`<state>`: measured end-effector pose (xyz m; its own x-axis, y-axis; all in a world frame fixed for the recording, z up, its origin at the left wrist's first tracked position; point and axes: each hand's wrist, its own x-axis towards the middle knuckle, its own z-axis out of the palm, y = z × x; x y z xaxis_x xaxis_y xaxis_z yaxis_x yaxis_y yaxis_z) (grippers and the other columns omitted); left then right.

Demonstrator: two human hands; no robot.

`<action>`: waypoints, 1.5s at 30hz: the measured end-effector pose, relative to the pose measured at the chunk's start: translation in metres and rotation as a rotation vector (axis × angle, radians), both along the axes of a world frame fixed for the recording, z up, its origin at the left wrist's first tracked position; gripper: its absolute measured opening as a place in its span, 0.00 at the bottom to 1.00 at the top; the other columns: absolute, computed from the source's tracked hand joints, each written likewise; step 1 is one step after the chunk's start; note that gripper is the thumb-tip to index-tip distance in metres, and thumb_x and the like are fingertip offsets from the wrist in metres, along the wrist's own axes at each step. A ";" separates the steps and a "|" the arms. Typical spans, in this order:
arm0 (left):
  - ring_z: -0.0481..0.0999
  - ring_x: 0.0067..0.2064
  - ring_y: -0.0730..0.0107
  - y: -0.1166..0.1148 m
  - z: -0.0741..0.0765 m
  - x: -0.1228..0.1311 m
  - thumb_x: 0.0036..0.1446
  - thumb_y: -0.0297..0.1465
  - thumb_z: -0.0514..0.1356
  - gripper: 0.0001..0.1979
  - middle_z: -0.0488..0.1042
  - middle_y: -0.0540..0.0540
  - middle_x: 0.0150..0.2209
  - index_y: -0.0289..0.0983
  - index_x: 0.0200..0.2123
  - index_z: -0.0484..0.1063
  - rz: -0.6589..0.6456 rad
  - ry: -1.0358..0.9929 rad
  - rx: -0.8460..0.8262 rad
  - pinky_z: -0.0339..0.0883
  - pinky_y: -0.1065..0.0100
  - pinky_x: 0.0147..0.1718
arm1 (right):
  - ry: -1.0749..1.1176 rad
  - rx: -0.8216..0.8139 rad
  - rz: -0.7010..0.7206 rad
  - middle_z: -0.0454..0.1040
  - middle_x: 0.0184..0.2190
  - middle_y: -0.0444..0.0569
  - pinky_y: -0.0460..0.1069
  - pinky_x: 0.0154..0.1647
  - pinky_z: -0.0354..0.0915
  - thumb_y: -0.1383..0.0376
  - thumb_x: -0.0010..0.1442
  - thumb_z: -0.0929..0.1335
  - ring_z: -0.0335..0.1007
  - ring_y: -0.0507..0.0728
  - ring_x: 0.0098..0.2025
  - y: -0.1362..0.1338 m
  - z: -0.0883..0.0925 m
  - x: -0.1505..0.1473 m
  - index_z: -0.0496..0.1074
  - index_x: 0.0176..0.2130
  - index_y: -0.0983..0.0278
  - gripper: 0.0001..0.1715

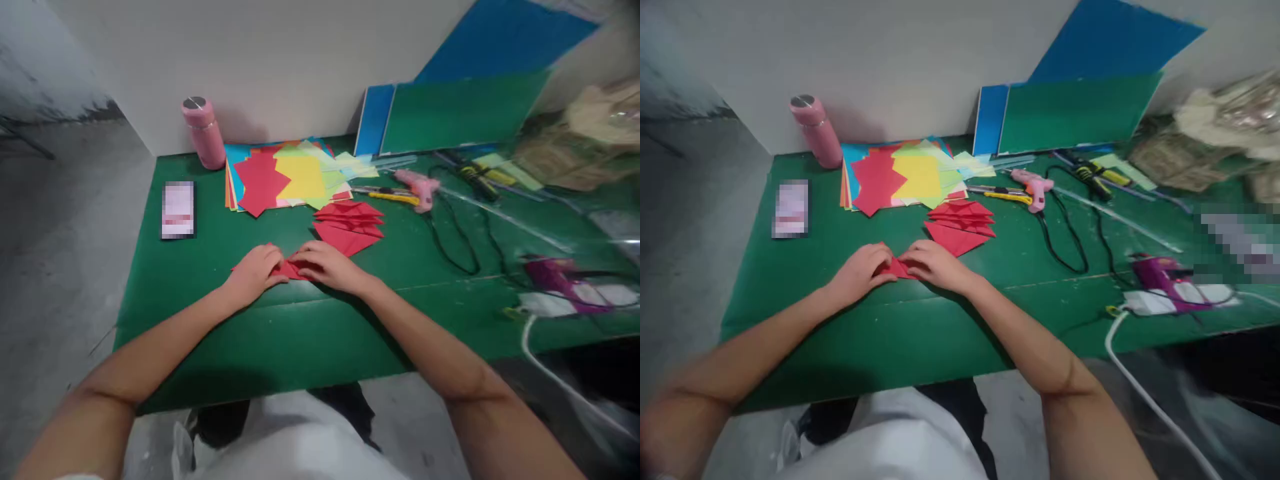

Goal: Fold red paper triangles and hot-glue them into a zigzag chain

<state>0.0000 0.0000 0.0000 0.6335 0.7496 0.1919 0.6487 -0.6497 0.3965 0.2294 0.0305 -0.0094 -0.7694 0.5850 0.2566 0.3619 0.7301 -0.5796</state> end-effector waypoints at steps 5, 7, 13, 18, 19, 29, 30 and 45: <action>0.71 0.40 0.62 -0.001 0.000 0.002 0.59 0.40 0.61 0.14 0.73 0.43 0.40 0.34 0.36 0.66 0.022 -0.012 0.018 0.66 0.62 0.41 | -0.064 0.065 -0.136 0.69 0.51 0.57 0.62 0.55 0.62 0.62 0.62 0.68 0.63 0.63 0.53 -0.003 0.003 0.001 0.71 0.54 0.60 0.20; 0.71 0.39 0.63 -0.002 0.001 0.002 0.60 0.40 0.61 0.13 0.72 0.44 0.38 0.35 0.35 0.66 0.026 -0.025 0.003 0.66 0.63 0.40 | -0.090 0.058 -0.124 0.70 0.50 0.56 0.62 0.55 0.61 0.60 0.62 0.68 0.63 0.63 0.53 -0.003 0.004 0.002 0.72 0.52 0.59 0.19; 0.69 0.37 0.65 -0.001 -0.001 0.002 0.59 0.38 0.62 0.13 0.70 0.47 0.35 0.35 0.32 0.64 0.024 -0.071 -0.019 0.65 0.64 0.38 | -0.065 0.034 -0.081 0.71 0.46 0.55 0.59 0.53 0.62 0.60 0.61 0.69 0.65 0.62 0.51 0.001 0.007 0.001 0.72 0.49 0.61 0.16; 0.70 0.40 0.65 0.000 -0.003 0.001 0.61 0.38 0.60 0.12 0.70 0.46 0.38 0.35 0.31 0.66 -0.007 -0.127 -0.025 0.65 0.63 0.42 | 0.023 -0.007 -0.033 0.72 0.43 0.53 0.56 0.50 0.64 0.63 0.61 0.69 0.66 0.60 0.48 0.003 0.007 -0.002 0.70 0.44 0.62 0.10; 0.71 0.40 0.65 0.000 -0.003 0.001 0.61 0.38 0.60 0.12 0.70 0.46 0.39 0.35 0.31 0.67 -0.015 -0.134 -0.021 0.65 0.63 0.42 | 0.033 -0.023 -0.018 0.71 0.42 0.53 0.56 0.48 0.65 0.64 0.61 0.68 0.67 0.59 0.47 0.003 0.007 -0.002 0.70 0.43 0.62 0.09; 0.72 0.40 0.65 0.000 -0.003 0.001 0.62 0.37 0.59 0.12 0.71 0.44 0.38 0.34 0.33 0.71 -0.038 -0.157 -0.007 0.68 0.61 0.43 | 0.207 -0.168 -0.007 0.72 0.41 0.50 0.55 0.46 0.67 0.70 0.61 0.66 0.70 0.56 0.45 0.002 0.000 -0.002 0.63 0.37 0.60 0.05; 0.72 0.41 0.64 0.000 -0.003 0.002 0.62 0.37 0.59 0.11 0.71 0.44 0.38 0.34 0.33 0.71 -0.039 -0.158 -0.008 0.68 0.61 0.43 | 0.222 -0.194 -0.020 0.72 0.42 0.50 0.55 0.47 0.68 0.70 0.60 0.65 0.70 0.56 0.45 0.002 -0.001 -0.002 0.63 0.37 0.60 0.06; 0.72 0.41 0.64 -0.002 -0.002 0.004 0.60 0.31 0.60 0.06 0.71 0.43 0.39 0.33 0.35 0.70 -0.056 -0.143 0.000 0.69 0.60 0.43 | 0.349 -0.499 -0.100 0.74 0.41 0.47 0.55 0.47 0.70 0.68 0.58 0.66 0.74 0.54 0.44 -0.002 -0.004 -0.005 0.59 0.41 0.59 0.12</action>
<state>0.0044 -0.0019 -0.0018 0.6400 0.7141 0.2835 0.5485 -0.6831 0.4823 0.2248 0.0287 -0.0139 -0.6250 0.7641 0.1597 0.1421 0.3125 -0.9392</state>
